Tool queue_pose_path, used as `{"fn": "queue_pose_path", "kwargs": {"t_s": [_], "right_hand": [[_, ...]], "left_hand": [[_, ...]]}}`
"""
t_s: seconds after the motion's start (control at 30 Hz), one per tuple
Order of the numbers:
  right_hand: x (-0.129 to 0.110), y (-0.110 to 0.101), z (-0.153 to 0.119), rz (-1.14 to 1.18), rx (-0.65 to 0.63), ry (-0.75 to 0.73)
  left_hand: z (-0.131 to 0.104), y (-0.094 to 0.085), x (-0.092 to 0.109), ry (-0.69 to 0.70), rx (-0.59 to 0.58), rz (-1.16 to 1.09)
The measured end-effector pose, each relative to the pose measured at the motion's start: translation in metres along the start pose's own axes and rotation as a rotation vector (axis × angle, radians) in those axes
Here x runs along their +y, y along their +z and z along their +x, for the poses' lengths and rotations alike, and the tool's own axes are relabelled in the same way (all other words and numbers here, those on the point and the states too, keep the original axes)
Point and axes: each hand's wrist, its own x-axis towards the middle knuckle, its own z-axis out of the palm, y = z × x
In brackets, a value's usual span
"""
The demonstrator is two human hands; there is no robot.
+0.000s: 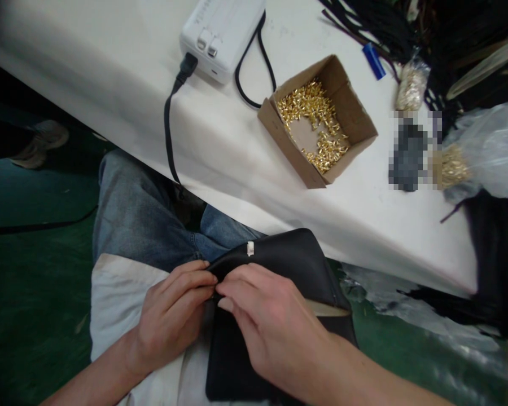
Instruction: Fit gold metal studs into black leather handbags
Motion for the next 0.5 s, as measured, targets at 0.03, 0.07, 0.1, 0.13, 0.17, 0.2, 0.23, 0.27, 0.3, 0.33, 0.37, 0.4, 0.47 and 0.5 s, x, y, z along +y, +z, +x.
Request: {"fn": "queue_pose_path", "kwargs": {"t_s": [0.03,0.07,0.1,0.13,0.17,0.2,0.23,0.27,0.3,0.33,0.37,0.4,0.47,0.5], "right_hand": [[-0.001,0.000,-0.002,-0.011,-0.009,-0.006],[0.000,0.000,-0.003,-0.022,-0.021,-0.007],[0.000,0.000,-0.005,-0.032,-0.030,-0.011],[0.001,0.001,-0.006,-0.040,-0.036,-0.017],[0.003,0.001,-0.007,-0.048,-0.037,-0.028],[0.004,0.002,-0.008,-0.060,-0.032,-0.039],[0.005,0.003,-0.010,-0.072,-0.019,-0.055],[0.006,0.004,-0.010,-0.083,-0.001,-0.072],[0.006,0.006,-0.011,-0.088,0.021,-0.087],[0.006,0.007,-0.012,-0.091,0.042,-0.097],[0.007,0.009,-0.013,-0.091,0.063,-0.104],[0.007,0.010,-0.013,-0.092,0.088,-0.109],[0.008,0.015,-0.015,-0.104,0.149,-0.129],[0.008,0.017,-0.016,-0.115,0.184,-0.144]], "left_hand": [[0.000,0.001,0.001,-0.005,0.001,-0.008],[0.000,0.001,0.001,-0.004,-0.003,-0.012],[0.000,0.001,0.002,0.004,-0.011,-0.013],[0.000,0.002,0.003,0.016,-0.023,-0.011],[0.000,0.001,0.005,0.024,-0.032,-0.013],[-0.001,0.001,0.006,0.026,-0.033,-0.021],[-0.001,0.001,0.007,0.013,-0.026,-0.033],[-0.001,0.000,0.007,-0.010,-0.012,-0.044],[0.000,0.000,0.007,-0.029,0.001,-0.051],[0.000,-0.001,0.007,-0.036,0.006,-0.049],[0.001,-0.002,0.007,-0.029,-0.004,-0.037],[0.002,-0.002,0.006,-0.006,-0.024,-0.020],[0.002,-0.003,0.004,0.055,-0.065,0.012],[0.002,-0.003,0.003,0.074,-0.074,0.020]]}}
